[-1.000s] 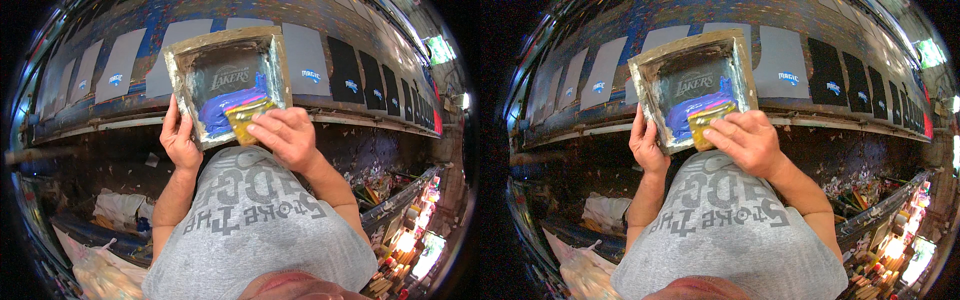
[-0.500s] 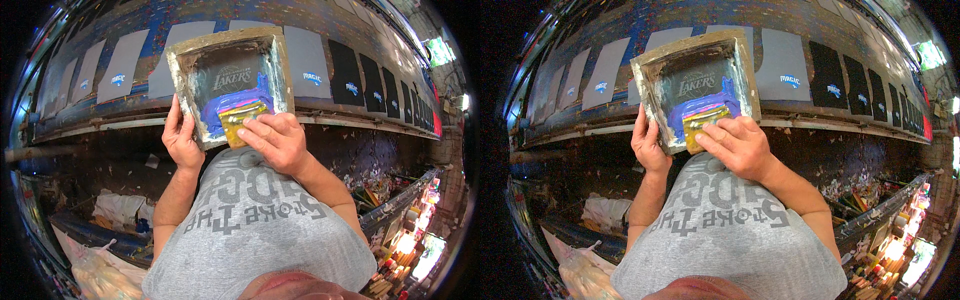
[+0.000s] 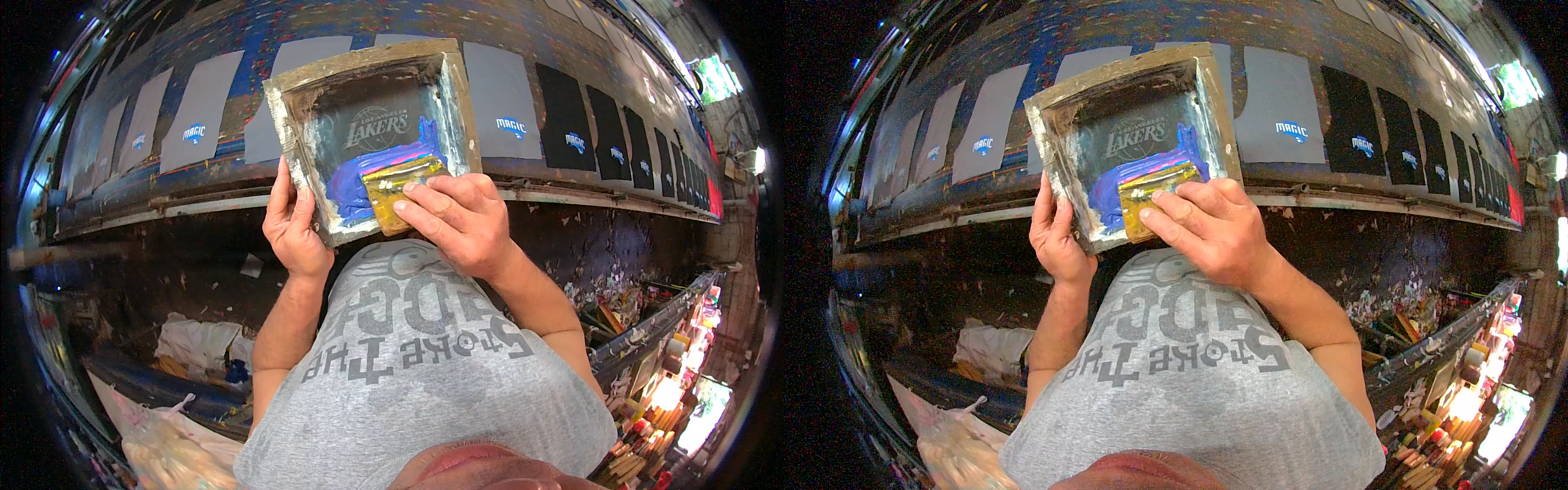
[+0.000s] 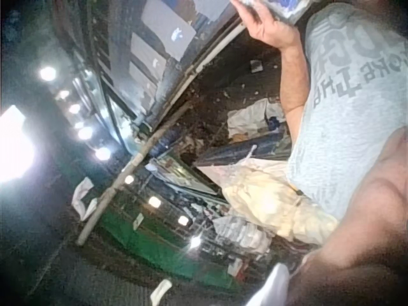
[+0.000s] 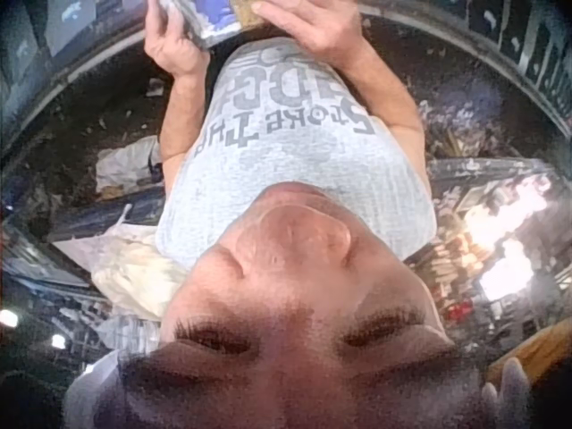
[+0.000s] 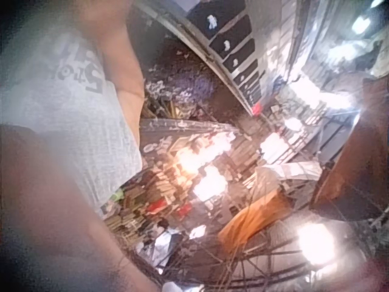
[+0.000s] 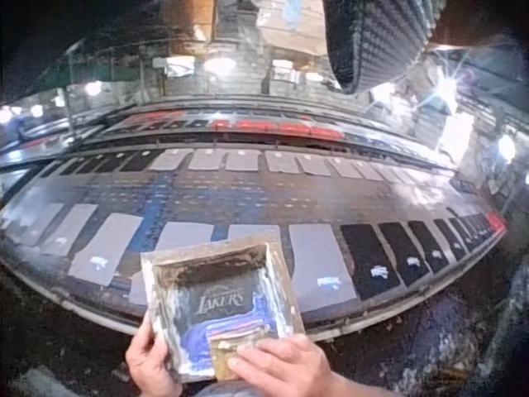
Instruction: The person holds a screen printing frame and uses a squeegee to spread blue and pink ink across the mesh. They add more pink ink from a small container and continue blending the colors on the screen.
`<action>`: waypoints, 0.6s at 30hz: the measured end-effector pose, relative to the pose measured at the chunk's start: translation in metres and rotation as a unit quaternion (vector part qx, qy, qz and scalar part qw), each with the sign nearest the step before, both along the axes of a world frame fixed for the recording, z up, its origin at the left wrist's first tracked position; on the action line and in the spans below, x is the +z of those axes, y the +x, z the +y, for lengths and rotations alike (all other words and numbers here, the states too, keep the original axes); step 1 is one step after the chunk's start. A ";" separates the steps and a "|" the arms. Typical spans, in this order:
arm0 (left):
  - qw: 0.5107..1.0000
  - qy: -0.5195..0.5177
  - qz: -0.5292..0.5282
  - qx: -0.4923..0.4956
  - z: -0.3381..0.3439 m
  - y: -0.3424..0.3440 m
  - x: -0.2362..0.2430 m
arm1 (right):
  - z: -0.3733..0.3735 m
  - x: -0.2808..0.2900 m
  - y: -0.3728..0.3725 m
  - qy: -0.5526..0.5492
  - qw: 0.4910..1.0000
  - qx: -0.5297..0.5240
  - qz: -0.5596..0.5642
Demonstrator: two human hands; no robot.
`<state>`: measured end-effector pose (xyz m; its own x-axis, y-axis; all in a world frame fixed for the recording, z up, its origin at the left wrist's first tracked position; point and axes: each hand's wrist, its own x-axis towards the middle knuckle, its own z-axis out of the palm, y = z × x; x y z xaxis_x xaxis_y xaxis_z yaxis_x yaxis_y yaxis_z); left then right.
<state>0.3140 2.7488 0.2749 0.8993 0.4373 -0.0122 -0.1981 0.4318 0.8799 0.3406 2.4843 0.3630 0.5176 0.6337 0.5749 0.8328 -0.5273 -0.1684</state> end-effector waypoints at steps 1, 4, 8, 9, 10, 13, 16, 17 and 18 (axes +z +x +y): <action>1.000 0.004 -0.004 -0.003 0.000 0.000 0.000 | 0.000 0.000 0.001 -0.024 1.000 -0.011 0.014; 1.000 0.006 -0.001 0.000 0.002 -0.001 0.002 | 0.001 0.005 0.001 -0.001 1.000 0.007 0.011; 1.000 -0.001 0.002 -0.011 0.004 -0.004 0.005 | 0.000 0.005 0.002 0.004 1.000 0.000 0.007; 1.000 -0.001 0.011 -0.006 0.004 -0.005 0.006 | -0.001 0.004 0.002 -0.005 1.000 -0.012 0.011; 1.000 0.002 0.003 -0.008 0.004 -0.005 0.007 | -0.001 0.001 0.001 -0.014 1.000 -0.009 0.022; 1.000 0.002 0.007 0.001 0.001 -0.009 0.010 | -0.004 -0.006 -0.005 0.007 1.000 0.020 0.005; 1.000 -0.011 0.015 0.013 -0.002 -0.009 0.013 | -0.011 -0.010 -0.009 0.002 0.998 0.045 0.032; 0.999 -0.015 0.020 0.020 -0.004 -0.010 0.014 | -0.015 -0.010 -0.009 0.001 0.998 0.056 0.040; 0.999 -0.019 0.026 0.027 -0.006 -0.009 0.013 | -0.019 -0.011 -0.007 -0.002 0.997 0.059 0.045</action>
<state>0.3045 2.7430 0.2883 0.8719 0.4837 -0.0764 -0.1763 0.4556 0.8725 0.3331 2.4652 0.3520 0.4884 0.6957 0.5268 0.8709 -0.4265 -0.2443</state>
